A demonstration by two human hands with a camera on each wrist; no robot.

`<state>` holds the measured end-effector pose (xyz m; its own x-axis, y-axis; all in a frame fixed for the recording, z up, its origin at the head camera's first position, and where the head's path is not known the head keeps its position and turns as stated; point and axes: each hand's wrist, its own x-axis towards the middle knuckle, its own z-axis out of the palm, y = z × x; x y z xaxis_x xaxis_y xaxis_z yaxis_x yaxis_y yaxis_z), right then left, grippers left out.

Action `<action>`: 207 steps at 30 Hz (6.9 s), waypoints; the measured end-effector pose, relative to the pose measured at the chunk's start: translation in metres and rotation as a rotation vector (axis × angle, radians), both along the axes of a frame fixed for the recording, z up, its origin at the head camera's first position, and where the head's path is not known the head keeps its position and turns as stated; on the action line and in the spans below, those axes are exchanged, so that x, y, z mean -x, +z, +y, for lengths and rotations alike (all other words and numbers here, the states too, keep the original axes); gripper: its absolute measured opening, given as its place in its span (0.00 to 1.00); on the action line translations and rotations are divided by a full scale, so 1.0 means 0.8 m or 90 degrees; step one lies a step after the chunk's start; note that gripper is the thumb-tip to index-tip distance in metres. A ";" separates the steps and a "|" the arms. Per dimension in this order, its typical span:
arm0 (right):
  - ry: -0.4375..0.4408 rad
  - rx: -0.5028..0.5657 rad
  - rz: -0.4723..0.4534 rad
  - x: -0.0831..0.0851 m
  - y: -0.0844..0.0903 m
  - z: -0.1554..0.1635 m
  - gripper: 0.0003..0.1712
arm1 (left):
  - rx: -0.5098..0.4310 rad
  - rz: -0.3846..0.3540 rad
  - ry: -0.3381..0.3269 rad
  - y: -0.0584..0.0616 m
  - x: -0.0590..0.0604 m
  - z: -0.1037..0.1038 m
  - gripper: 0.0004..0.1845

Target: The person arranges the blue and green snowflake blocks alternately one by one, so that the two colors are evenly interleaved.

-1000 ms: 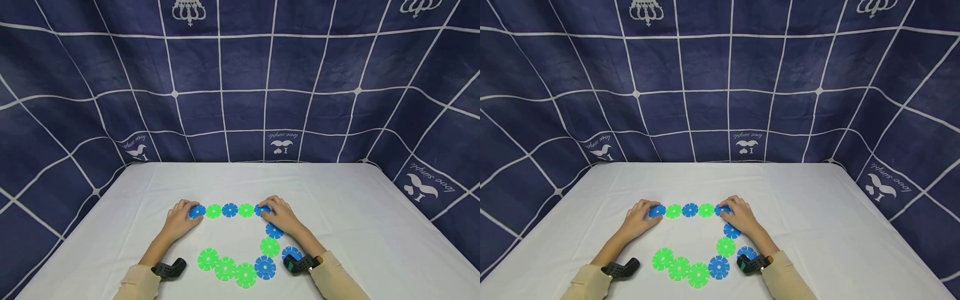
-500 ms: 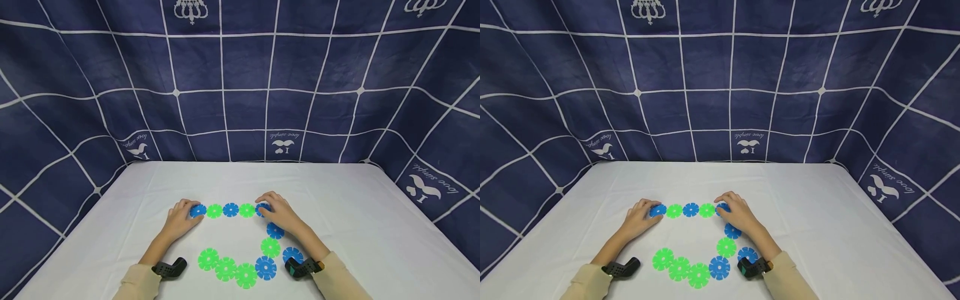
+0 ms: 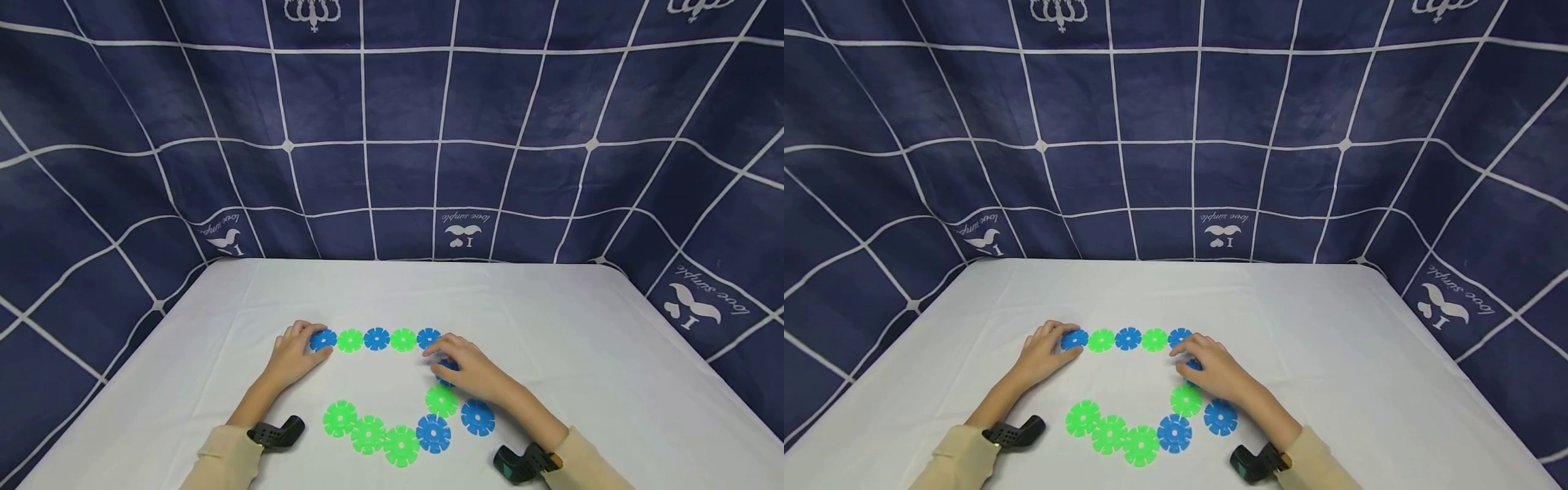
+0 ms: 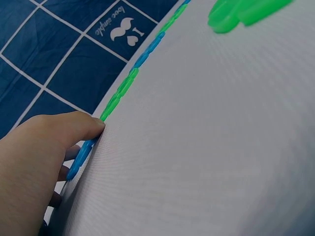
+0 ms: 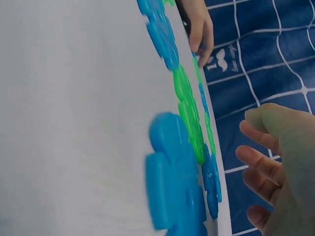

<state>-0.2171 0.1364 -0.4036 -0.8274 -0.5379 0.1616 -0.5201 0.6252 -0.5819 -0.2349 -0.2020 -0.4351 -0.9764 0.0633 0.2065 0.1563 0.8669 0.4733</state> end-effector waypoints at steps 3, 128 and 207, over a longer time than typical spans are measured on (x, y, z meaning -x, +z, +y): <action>0.017 -0.006 -0.007 -0.010 -0.001 0.003 0.12 | -0.004 -0.001 0.000 0.000 0.000 0.001 0.27; -0.002 0.280 -0.237 -0.013 -0.010 0.031 0.25 | 0.011 0.007 0.010 0.002 -0.003 0.001 0.26; -0.198 0.023 0.093 0.040 -0.045 0.041 0.16 | 0.007 0.004 0.016 0.000 -0.003 0.003 0.26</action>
